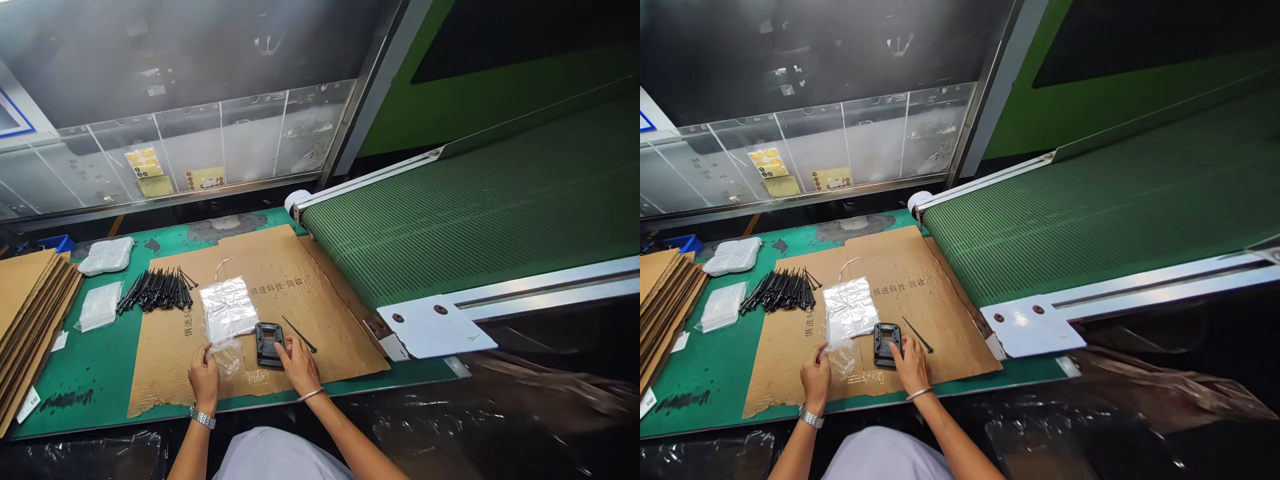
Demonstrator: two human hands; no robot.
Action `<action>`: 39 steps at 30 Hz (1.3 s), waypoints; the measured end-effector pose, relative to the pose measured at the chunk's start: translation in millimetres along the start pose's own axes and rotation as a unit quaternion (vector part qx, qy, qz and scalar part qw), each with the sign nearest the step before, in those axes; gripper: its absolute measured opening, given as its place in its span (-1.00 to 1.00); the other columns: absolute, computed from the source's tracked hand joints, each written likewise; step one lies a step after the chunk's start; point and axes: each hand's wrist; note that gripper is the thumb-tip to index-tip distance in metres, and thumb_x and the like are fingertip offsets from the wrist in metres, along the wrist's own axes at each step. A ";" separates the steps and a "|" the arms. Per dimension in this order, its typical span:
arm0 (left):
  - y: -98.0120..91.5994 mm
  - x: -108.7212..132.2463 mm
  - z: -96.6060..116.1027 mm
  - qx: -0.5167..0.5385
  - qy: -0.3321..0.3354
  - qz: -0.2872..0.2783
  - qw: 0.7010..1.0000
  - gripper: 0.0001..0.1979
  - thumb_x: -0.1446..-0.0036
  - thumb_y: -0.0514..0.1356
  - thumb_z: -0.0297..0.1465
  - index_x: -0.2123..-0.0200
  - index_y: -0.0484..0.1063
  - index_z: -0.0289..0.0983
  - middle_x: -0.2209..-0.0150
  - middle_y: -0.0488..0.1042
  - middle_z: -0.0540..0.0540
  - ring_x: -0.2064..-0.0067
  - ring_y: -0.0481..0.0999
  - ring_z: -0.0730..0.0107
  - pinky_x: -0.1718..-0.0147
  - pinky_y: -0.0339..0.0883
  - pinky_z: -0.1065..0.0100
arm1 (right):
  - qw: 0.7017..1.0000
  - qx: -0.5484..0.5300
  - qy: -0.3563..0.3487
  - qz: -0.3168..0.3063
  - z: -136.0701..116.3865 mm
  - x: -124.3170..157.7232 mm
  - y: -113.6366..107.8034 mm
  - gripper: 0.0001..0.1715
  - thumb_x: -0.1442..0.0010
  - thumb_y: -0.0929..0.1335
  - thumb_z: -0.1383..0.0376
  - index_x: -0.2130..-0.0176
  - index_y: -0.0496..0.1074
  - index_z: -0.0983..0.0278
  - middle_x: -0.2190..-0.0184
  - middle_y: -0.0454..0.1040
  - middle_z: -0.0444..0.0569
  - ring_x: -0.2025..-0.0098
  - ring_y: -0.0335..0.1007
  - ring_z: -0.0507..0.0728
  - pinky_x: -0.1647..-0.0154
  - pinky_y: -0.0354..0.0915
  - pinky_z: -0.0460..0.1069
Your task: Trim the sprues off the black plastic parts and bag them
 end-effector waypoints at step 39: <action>36.7 60.6 45.0 -0.082 0.159 -0.162 0.970 -0.77 -0.07 0.10 -0.40 0.24 0.51 -0.13 0.46 0.44 -0.15 0.39 0.40 0.24 0.35 0.20 0.33 | 0.947 -0.261 0.027 -0.185 18.8 27.2 6.5 -0.54 0.01 0.28 0.09 0.12 0.19 0.23 0.51 0.38 -0.17 0.62 0.23 0.00 0.59 0.21 -0.08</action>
Point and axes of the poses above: each hand's wrist, its own x-axis away from the middle knuckle, its own y-axis out of the palm, z = x × y
